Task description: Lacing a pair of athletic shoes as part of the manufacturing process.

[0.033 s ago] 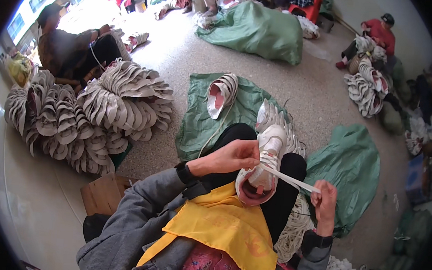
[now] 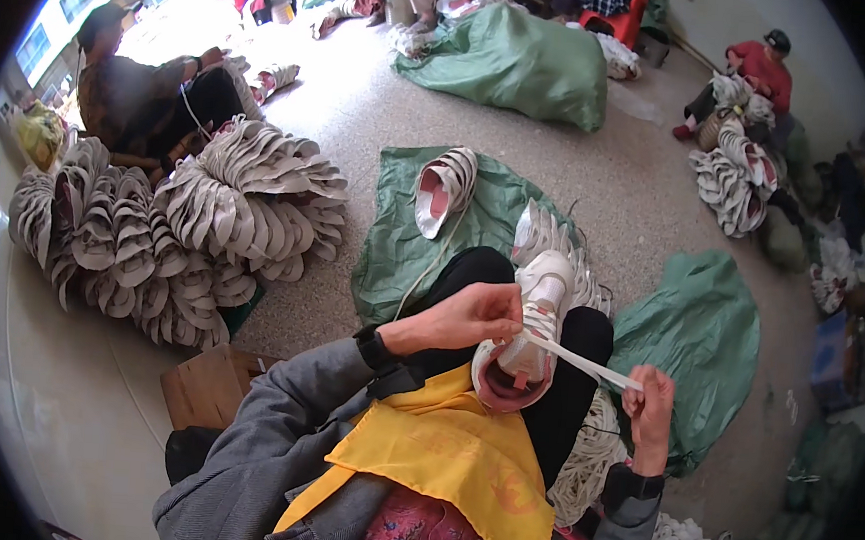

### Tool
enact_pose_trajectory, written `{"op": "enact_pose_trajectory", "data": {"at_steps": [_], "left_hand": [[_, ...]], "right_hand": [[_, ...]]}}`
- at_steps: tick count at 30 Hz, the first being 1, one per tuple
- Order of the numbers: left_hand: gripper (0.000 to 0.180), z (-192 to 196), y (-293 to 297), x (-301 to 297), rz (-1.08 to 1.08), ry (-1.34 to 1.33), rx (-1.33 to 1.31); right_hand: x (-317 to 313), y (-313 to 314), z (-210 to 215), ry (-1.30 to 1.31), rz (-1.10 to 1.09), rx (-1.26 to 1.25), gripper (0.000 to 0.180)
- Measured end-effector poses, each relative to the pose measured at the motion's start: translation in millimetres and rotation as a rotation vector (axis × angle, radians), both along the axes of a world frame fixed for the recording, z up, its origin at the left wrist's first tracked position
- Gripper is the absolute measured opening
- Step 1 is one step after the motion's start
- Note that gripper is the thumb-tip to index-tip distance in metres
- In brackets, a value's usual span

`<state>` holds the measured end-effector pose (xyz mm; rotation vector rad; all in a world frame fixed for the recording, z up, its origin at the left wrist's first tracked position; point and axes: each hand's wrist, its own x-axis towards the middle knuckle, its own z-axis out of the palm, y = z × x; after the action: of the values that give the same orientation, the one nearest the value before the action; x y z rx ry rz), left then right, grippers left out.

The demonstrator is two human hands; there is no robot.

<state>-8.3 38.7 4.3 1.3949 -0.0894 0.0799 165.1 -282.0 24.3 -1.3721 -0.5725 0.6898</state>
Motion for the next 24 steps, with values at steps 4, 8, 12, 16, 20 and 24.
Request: {"op": "enact_pose_trajectory", "data": {"at_steps": [4, 8, 12, 16, 20, 24], "left_hand": [[0.009, -7, -16, 2, 0.058, -0.033, 0.164], [0.01, -20, -25, 4, 0.124, -0.101, 0.233], [0.011, -21, -34, 7, 0.195, -0.149, 0.293], [0.01, -16, -41, 7, 0.262, -0.175, 0.316], [0.012, -14, -47, 6, 0.292, -0.198, 0.358], [0.012, -18, -51, 8, 0.306, -0.222, 0.377]], "right_hand": [[-2, -20, -11, 0.081, -0.073, 0.044, 0.048], [4, -35, -20, 0.121, -0.137, 0.103, 0.049], [3, -36, -20, 0.088, -0.196, 0.002, 0.051], [10, -40, -25, 0.048, -0.216, -0.103, 0.053], [22, -40, -26, -0.15, -0.24, -0.354, 0.05], [16, -13, -25, -0.48, -0.26, -0.526, 0.027]]}}
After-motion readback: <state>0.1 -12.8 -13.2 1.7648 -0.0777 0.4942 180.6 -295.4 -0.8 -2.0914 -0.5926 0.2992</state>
